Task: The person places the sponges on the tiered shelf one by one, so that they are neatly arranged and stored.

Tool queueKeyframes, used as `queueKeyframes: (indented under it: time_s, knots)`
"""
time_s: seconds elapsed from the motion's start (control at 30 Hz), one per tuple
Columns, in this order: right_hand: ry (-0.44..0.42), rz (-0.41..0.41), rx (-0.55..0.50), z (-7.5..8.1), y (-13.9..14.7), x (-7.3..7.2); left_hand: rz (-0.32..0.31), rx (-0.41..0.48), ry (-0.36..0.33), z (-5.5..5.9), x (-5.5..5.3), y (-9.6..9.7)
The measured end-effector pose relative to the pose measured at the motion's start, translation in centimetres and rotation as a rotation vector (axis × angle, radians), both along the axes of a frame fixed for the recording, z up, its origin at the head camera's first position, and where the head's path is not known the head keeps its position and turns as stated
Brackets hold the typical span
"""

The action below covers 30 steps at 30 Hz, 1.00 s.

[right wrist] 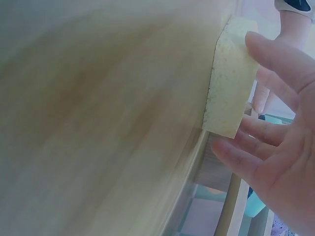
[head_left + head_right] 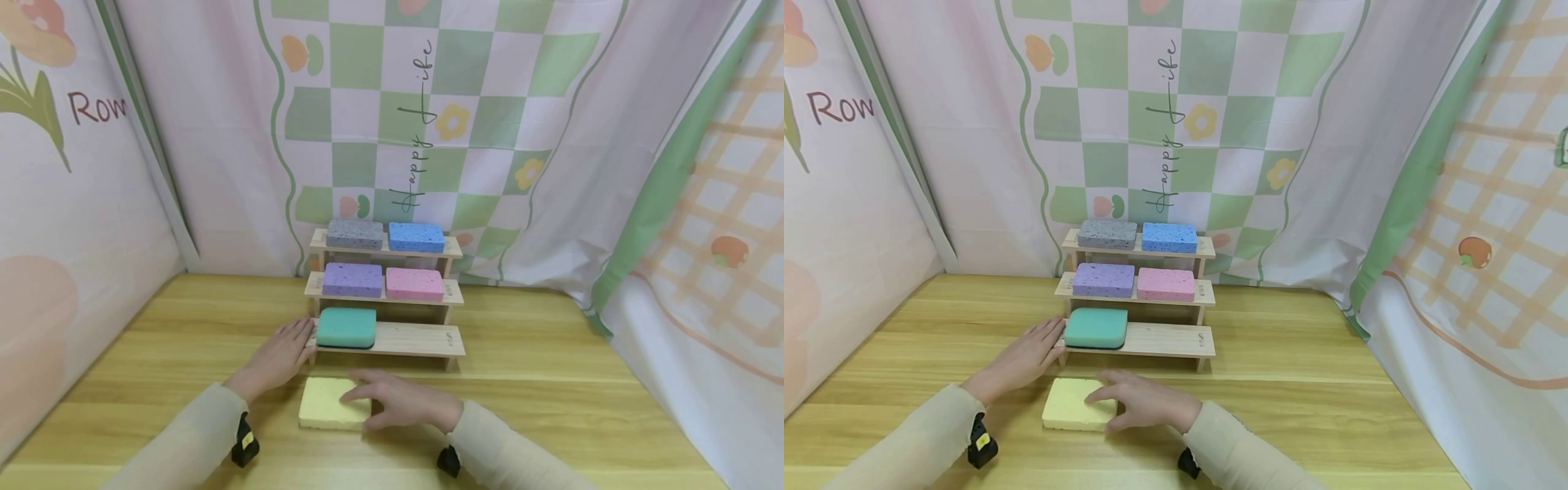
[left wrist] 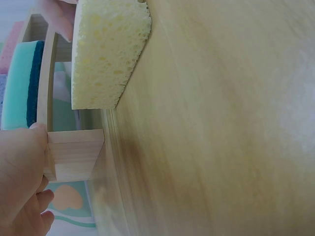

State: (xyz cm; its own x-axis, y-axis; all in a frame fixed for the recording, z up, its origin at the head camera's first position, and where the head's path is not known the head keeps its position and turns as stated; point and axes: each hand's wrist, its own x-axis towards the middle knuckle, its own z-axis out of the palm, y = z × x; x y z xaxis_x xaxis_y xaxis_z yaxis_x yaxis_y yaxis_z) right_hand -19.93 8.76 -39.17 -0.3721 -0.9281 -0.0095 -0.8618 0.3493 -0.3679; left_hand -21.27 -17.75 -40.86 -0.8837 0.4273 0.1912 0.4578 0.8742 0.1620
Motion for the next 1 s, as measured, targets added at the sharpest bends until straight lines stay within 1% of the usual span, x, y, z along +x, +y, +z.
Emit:
queueKeyframes:
  time_s: [0.27, 0.63, 0.87, 1.0]
  knots:
    - [0.018, -0.003, 0.004, -0.1, 0.0, 0.0, 0.001, 0.000, -0.005, 0.0, 0.0, 0.0]
    - [0.012, -0.002, -0.035, -0.3, 0.4, -0.2, 0.002, 0.002, -0.006, 0.0, 0.1, 0.0]
    - [-0.020, -0.003, -0.056, -0.2, 0.9, -0.4, 0.000, -0.001, 0.000, -0.1, 0.0, 0.0]
    - [-0.021, 0.000, -0.065, 0.0, 1.4, -0.4, -0.003, 0.001, 0.006, -0.1, 0.0, -0.1]
